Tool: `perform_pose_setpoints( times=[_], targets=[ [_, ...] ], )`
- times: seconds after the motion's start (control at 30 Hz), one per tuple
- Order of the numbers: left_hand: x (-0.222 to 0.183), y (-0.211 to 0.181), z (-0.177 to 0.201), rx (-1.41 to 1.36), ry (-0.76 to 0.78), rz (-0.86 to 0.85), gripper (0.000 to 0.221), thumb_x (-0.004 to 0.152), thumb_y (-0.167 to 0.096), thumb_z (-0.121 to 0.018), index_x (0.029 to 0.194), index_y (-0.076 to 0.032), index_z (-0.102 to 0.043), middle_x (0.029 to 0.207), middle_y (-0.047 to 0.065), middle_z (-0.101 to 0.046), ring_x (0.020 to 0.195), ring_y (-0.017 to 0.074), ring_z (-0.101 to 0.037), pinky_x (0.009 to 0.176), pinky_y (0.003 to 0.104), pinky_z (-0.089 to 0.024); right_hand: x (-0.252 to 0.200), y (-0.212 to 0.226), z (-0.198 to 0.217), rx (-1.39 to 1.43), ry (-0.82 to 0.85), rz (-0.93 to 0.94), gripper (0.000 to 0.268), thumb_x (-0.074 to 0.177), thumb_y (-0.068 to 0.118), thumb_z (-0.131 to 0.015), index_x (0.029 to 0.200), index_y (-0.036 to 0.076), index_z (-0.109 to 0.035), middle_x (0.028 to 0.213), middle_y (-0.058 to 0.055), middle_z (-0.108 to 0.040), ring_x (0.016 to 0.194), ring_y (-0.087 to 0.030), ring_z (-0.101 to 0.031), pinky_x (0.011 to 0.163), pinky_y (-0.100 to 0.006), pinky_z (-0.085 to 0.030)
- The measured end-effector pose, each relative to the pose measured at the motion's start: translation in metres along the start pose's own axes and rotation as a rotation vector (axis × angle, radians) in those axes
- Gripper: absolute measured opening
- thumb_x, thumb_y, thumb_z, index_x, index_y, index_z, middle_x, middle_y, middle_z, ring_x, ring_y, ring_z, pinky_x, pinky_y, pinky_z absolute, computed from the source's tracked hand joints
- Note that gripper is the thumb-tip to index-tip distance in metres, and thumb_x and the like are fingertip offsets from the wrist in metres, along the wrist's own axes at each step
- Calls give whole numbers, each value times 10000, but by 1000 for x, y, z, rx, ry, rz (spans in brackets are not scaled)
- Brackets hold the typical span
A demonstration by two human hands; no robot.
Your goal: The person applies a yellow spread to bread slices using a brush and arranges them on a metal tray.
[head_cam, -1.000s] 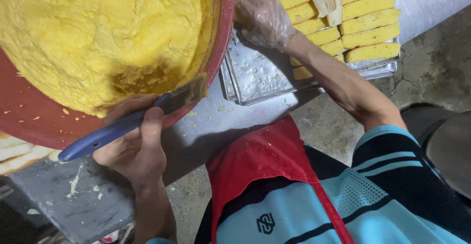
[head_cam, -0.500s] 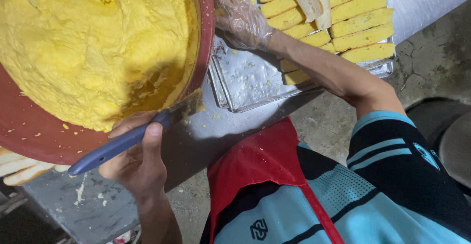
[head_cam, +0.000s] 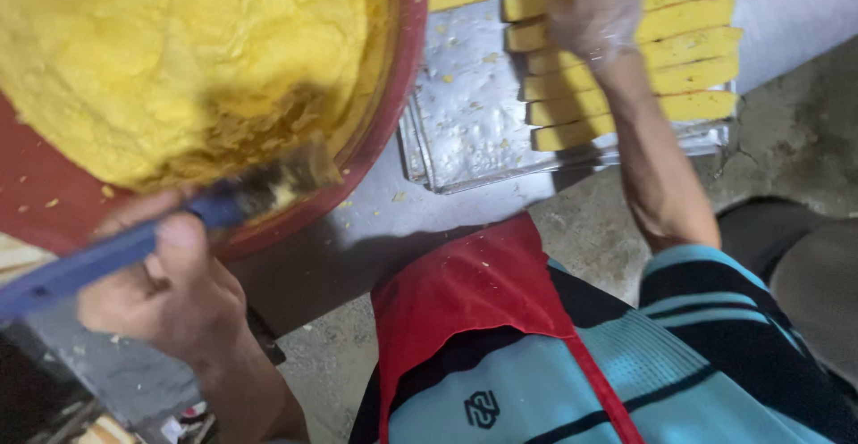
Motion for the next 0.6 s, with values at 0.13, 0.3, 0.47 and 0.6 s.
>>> perform_pose_setpoints(
  times=[0.13, 0.3, 0.47, 0.6],
  targets=[
    [43, 3, 16, 173, 62, 69, 109, 997, -6, -598, 1039, 49, -682, 805, 143, -693, 618, 138, -688, 491, 271, -550, -9, -3, 7, 110, -73, 6, 245, 851, 46, -691, 1081, 37, -606, 932, -213, -633, 821, -428, -614, 702, -530, -492],
    [55, 26, -8, -92, 275, 54, 149, 1062, -14, -751, 1105, 58, -628, 1007, 87, -722, 941, 173, -749, 848, 293, -652, -18, -20, 2, 1194, -78, -298, 418, 1066, 114, -582, 1459, 14, -478, 1036, -134, -631, 823, -254, -608, 721, -401, -554],
    [71, 84, -71, 183, 279, -331, 278, 996, -94, -826, 995, 75, -605, 855, 141, -684, 716, 230, -699, 634, 363, -543, -52, 16, 37, 1932, -30, -725, 515, 1119, 293, -453, 1496, -57, -426, 1017, -156, -548, 825, -280, -566, 710, -382, -481],
    [67, 125, -100, 183, 432, -79, 177, 1000, -136, -790, 952, -17, -668, 772, 113, -682, 656, 223, -691, 603, 371, -505, -51, 70, 52, 1774, -98, -623, 600, 1118, 357, -405, 1552, -54, -450, 1111, -198, -592, 880, -287, -604, 784, -411, -539]
  ],
)
Point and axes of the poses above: each hand's wrist, its own x-axis towards the middle knuckle, its own z-axis out of the back of the hand, y = z × x, the point moved 2 cm from there along x, towards the middle knuckle
